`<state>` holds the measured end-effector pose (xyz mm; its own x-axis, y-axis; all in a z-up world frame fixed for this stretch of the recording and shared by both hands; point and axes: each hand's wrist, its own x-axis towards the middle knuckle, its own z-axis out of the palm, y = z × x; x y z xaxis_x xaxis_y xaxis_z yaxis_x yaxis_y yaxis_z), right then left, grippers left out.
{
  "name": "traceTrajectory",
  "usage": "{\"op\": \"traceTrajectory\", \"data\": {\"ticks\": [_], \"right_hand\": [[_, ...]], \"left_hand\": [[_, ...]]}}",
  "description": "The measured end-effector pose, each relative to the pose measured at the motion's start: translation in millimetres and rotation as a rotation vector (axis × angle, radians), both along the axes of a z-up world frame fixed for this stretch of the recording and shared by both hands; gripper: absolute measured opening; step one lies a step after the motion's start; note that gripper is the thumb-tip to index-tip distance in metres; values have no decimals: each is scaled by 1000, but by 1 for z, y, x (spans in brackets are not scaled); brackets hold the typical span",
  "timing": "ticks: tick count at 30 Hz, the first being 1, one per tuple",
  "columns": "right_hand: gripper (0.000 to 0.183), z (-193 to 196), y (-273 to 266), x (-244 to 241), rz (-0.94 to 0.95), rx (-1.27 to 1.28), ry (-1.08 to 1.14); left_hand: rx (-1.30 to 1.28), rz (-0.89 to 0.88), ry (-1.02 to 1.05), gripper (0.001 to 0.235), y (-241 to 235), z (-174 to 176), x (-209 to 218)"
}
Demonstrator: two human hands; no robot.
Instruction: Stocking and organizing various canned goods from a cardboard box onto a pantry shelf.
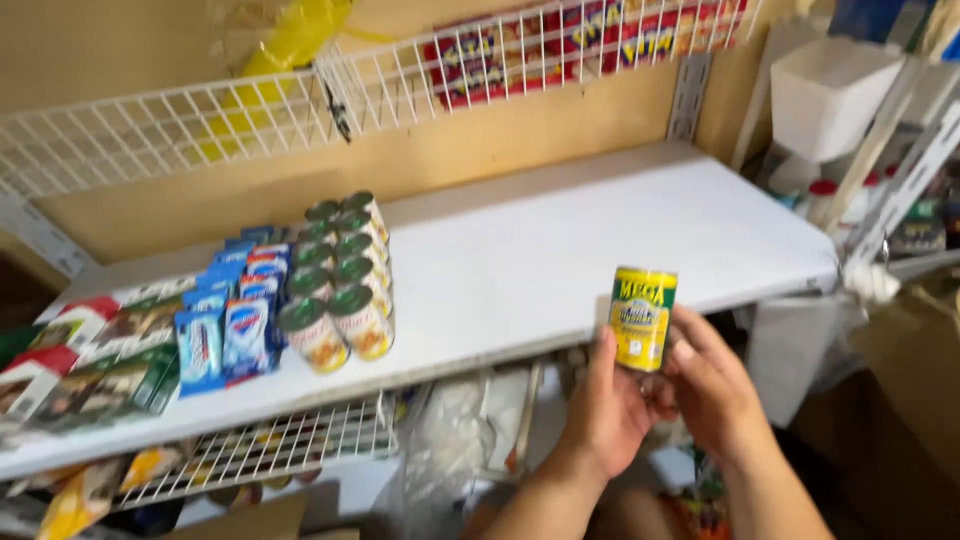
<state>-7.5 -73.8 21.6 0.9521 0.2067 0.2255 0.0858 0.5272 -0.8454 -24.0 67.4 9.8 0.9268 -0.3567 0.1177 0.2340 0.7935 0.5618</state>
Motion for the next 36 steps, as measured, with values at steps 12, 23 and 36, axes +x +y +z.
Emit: {"op": "traceTrajectory", "data": {"ticks": [12, 23, 36], "right_hand": [[64, 45, -19, -85, 17, -131, -175], [73, 41, 17, -70, 15, -328, -352], [65, 52, 151, -2, -1, -445, -697]], "left_hand": [[-271, -323, -159, 73, -13, 16, -69], [-88, -249, -51, 88, 22, 8, -66], [939, 1278, -364, 49, 138, -3, -55]]}}
